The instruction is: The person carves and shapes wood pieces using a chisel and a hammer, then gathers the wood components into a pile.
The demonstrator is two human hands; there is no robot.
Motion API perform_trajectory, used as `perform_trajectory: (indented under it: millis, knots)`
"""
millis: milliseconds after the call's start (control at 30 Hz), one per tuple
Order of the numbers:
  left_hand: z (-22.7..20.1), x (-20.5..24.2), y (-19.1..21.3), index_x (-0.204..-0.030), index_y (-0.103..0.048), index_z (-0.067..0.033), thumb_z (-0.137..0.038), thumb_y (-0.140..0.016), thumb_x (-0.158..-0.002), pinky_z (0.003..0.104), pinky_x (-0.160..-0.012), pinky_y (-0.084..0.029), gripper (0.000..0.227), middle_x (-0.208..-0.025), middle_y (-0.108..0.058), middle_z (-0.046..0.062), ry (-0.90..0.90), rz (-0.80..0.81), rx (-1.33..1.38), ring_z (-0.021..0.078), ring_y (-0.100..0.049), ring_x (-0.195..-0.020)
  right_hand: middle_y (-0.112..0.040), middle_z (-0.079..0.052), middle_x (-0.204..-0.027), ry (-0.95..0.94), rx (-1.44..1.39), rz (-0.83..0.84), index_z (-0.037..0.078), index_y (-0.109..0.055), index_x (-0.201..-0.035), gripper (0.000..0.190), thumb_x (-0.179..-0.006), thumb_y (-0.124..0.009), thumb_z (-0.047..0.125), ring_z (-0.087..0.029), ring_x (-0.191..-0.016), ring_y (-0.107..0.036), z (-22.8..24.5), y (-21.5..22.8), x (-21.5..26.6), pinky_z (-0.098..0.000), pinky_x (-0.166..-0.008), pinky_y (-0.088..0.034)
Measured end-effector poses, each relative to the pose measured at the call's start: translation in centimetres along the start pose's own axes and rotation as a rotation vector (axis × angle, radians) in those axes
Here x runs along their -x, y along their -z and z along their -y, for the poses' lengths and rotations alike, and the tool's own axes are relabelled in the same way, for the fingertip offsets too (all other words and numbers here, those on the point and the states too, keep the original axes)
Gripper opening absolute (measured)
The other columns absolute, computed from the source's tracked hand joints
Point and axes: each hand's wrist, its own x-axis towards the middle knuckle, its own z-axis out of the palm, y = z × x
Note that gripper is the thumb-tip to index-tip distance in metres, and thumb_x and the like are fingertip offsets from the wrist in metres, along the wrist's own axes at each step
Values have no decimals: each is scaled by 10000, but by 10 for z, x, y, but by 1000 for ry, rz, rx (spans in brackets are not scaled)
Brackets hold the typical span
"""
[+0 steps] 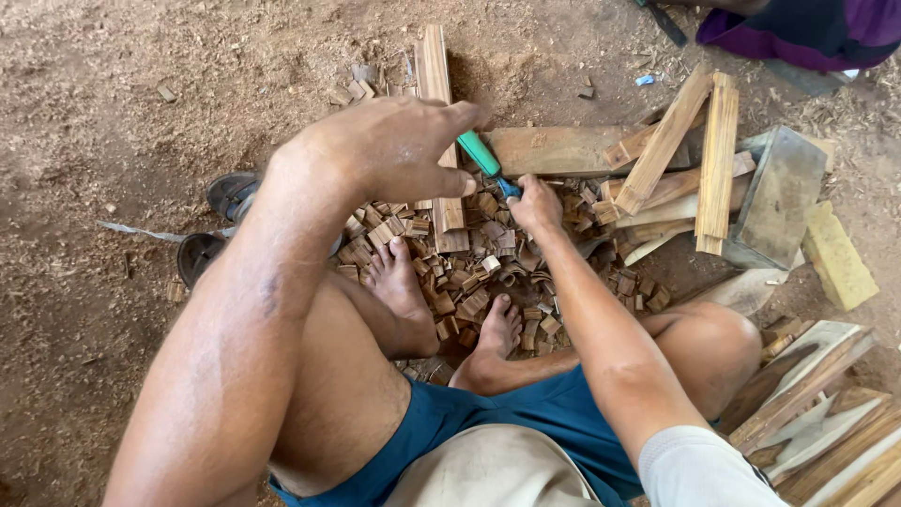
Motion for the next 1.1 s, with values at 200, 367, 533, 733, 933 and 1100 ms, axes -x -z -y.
perform_trajectory:
  millis: [200,367,533,733,933,1100]
  knots:
    - [-3,-4,5,-1543,-399,-176,-318,-677,-869,432,-1003,-530,743,-1173,-722,187,118,119,-41,318,-712,-1072,-635,-140,-1308,148,47,-138,116,-553,-1348,591,-829,-806,244,-365,-1186,-607,-37,-27,16,-488,-1018,-498]
    - [-14,-10,6,-1553,-382,-186,-385,-653,-927,422,-967,-547,710,-1092,-744,182,164,163,-84,291,-746,-980,-534,-218,-1345,134,42,-146,113,-527,-1376,657,-827,-841,292,-424,-1154,-573,-36,-32,12,-527,-947,-488]
    - [-23,-15,10,-1545,-380,-212,-384,-642,-929,422,-977,-566,691,-1059,-757,175,208,229,-100,271,-740,-980,-672,-35,-926,6,65,63,228,-733,-1202,368,-864,-795,362,-223,-931,-632,-40,-25,9,-427,-826,-571]
    - [-9,-28,-9,-1543,-387,-174,-365,-679,-916,476,-1022,-531,718,-1201,-708,195,146,177,-72,312,-708,-1073,-754,51,-910,21,-458,287,186,-804,-987,188,-903,-761,349,-91,-828,-689,-40,21,21,-311,-818,-497]
    - [-9,-45,-22,-1557,-338,-49,-459,-664,-942,537,-1059,-498,808,-1336,-627,255,316,135,-36,356,-642,-1208,-771,-27,-850,179,-1063,369,110,-772,-989,197,-852,-821,244,-129,-750,-718,-25,74,53,-345,-779,-622]
    - [-27,-60,-38,-1498,-205,64,-580,-708,-894,529,-1025,-470,1016,-1386,-485,305,326,-129,218,383,-555,-1234,-781,-34,-892,309,-1086,331,93,-769,-1046,239,-853,-816,226,-124,-765,-733,-4,129,101,-319,-752,-634]
